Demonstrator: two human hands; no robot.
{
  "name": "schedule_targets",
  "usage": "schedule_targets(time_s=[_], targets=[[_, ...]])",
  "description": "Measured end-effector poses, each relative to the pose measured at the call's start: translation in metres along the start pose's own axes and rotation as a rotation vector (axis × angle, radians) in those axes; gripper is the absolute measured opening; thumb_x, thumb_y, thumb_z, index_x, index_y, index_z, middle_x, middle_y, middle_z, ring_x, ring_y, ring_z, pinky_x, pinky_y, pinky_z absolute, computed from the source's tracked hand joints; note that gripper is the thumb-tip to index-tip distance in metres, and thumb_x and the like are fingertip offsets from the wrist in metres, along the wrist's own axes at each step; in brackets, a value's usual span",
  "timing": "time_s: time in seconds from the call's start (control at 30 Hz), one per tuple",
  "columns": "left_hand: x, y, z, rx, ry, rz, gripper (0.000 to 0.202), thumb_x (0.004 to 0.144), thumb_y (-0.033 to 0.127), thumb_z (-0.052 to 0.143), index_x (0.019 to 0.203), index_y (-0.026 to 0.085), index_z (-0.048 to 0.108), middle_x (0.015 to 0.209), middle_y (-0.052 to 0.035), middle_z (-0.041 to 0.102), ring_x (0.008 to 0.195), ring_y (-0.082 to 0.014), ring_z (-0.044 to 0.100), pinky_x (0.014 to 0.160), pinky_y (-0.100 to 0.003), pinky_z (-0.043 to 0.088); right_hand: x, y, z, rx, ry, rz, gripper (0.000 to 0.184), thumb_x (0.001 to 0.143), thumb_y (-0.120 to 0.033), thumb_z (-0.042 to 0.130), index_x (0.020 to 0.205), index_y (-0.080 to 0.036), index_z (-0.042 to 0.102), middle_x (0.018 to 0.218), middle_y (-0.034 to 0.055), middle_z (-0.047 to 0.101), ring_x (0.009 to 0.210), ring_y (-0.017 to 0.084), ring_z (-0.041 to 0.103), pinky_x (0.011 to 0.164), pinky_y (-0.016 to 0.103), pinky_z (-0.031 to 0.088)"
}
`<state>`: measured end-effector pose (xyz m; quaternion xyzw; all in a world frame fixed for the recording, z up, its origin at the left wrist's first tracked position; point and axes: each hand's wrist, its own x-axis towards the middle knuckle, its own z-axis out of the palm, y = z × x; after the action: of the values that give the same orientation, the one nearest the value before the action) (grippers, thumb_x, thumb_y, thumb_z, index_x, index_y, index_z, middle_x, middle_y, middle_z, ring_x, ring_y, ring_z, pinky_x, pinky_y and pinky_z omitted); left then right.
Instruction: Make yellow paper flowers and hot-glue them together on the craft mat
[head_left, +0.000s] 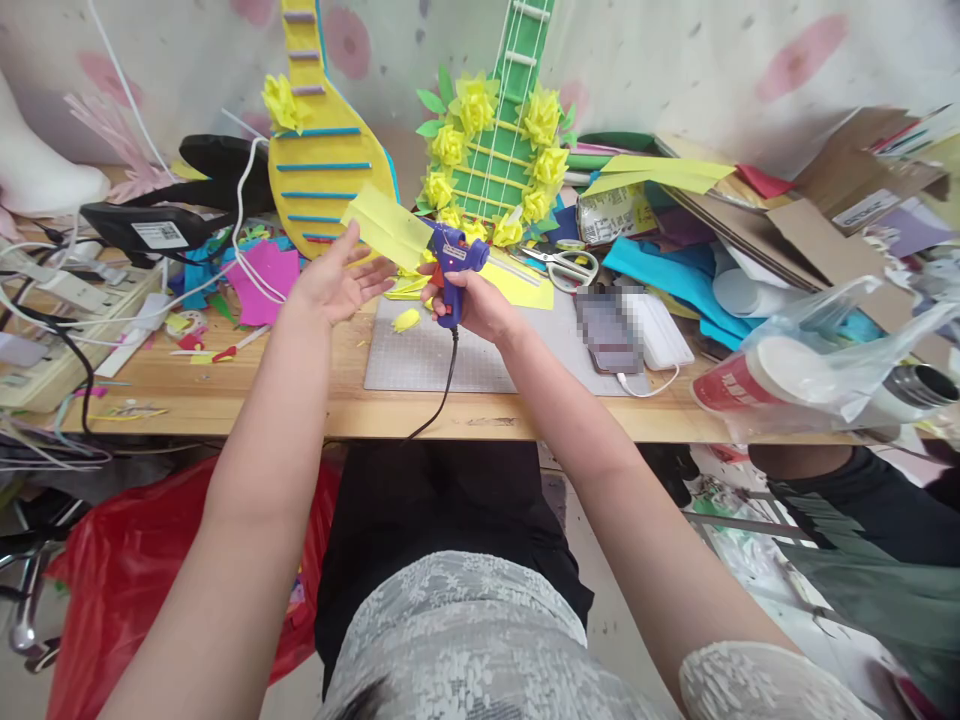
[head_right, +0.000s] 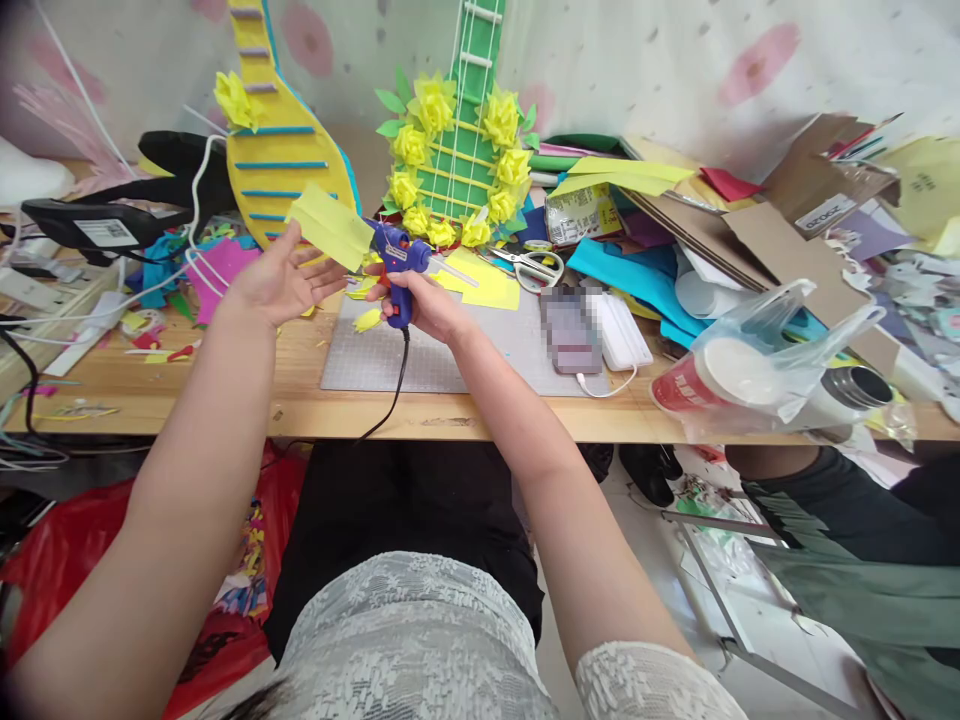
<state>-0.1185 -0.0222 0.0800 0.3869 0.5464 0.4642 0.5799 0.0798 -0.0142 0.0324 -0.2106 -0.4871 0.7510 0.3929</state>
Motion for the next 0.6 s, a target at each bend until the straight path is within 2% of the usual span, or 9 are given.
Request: schedule_targets(time_s=[0.03, 0.1, 0.17, 0.23, 0.33, 0.43, 0.6], targets=[[0.004, -0.002, 0.003, -0.086, 0.008, 0.014, 0.024, 0.089, 0.037, 0.051, 0.102, 0.017, 0.056, 0.117, -0.0063, 0.065, 0.109, -0.0142, 0.061, 0.09, -0.029, 0.051, -0.001, 0.0, -0.002, -0.019, 0.004, 0.005, 0.021, 0.079, -0.039, 0.055, 0.089, -0.02, 0.054, 0.072, -0.0028, 0.064, 0.052, 0.006, 0.05, 0.059, 0.022, 0.048], [0.008, -0.005, 0.008, -0.09, 0.109, 0.089, 0.017, 0.084, 0.022, 0.057, 0.101, 0.018, 0.058, 0.112, -0.002, 0.067, 0.106, -0.0129, 0.061, 0.089, -0.028, 0.051, -0.003, 0.001, -0.005, -0.053, 0.016, 0.011, 0.022, 0.077, -0.037, 0.056, 0.089, -0.019, 0.055, 0.069, -0.003, 0.063, 0.05, 0.006, 0.048, 0.055, 0.021, 0.046], [0.007, -0.004, 0.01, -0.048, 0.227, 0.149, 0.022, 0.081, 0.011, 0.056, 0.103, 0.016, 0.056, 0.114, -0.0025, 0.067, 0.096, -0.0096, 0.064, 0.085, -0.026, 0.051, -0.006, -0.001, -0.008, -0.073, 0.052, 0.004, 0.021, 0.076, -0.036, 0.058, 0.087, -0.018, 0.055, 0.066, -0.0035, 0.062, 0.047, 0.005, 0.045, 0.052, 0.021, 0.044], [0.005, -0.001, 0.008, -0.028, 0.295, 0.175, 0.026, 0.082, 0.008, 0.053, 0.108, 0.012, 0.051, 0.12, -0.0056, 0.064, 0.086, -0.0055, 0.064, 0.082, -0.024, 0.052, -0.011, -0.006, -0.013, -0.083, 0.119, -0.019, 0.021, 0.075, -0.036, 0.06, 0.086, -0.018, 0.056, 0.062, -0.0044, 0.059, 0.045, 0.005, 0.043, 0.05, 0.02, 0.041], [0.003, 0.002, -0.004, 0.012, 0.37, 0.221, 0.034, 0.082, 0.008, 0.053, 0.116, 0.009, 0.046, 0.126, -0.0099, 0.06, 0.079, -0.0038, 0.063, 0.078, -0.023, 0.052, -0.018, -0.016, -0.025, -0.107, 0.26, -0.057, 0.022, 0.076, -0.038, 0.062, 0.086, -0.02, 0.056, 0.059, -0.0057, 0.057, 0.044, 0.004, 0.041, 0.049, 0.021, 0.04], [0.008, 0.002, -0.022, 0.072, 0.446, 0.236, 0.039, 0.08, 0.007, 0.054, 0.118, 0.007, 0.044, 0.123, -0.01, 0.061, 0.078, -0.0053, 0.064, 0.076, -0.026, 0.052, -0.024, -0.024, -0.042, -0.132, 0.382, -0.111, 0.022, 0.074, -0.04, 0.065, 0.081, -0.021, 0.054, 0.058, -0.0068, 0.055, 0.043, 0.003, 0.038, 0.048, 0.021, 0.038], [0.026, -0.002, -0.051, 0.199, 0.548, 0.19, 0.044, 0.08, 0.005, 0.048, 0.122, 0.008, 0.034, 0.13, -0.0096, 0.055, 0.091, -0.0077, 0.062, 0.078, -0.029, 0.052, -0.031, -0.022, -0.069, -0.156, 0.504, -0.214, 0.028, 0.074, -0.044, 0.065, 0.073, -0.022, 0.049, 0.059, -0.0077, 0.052, 0.043, 0.003, 0.036, 0.049, 0.02, 0.039]])
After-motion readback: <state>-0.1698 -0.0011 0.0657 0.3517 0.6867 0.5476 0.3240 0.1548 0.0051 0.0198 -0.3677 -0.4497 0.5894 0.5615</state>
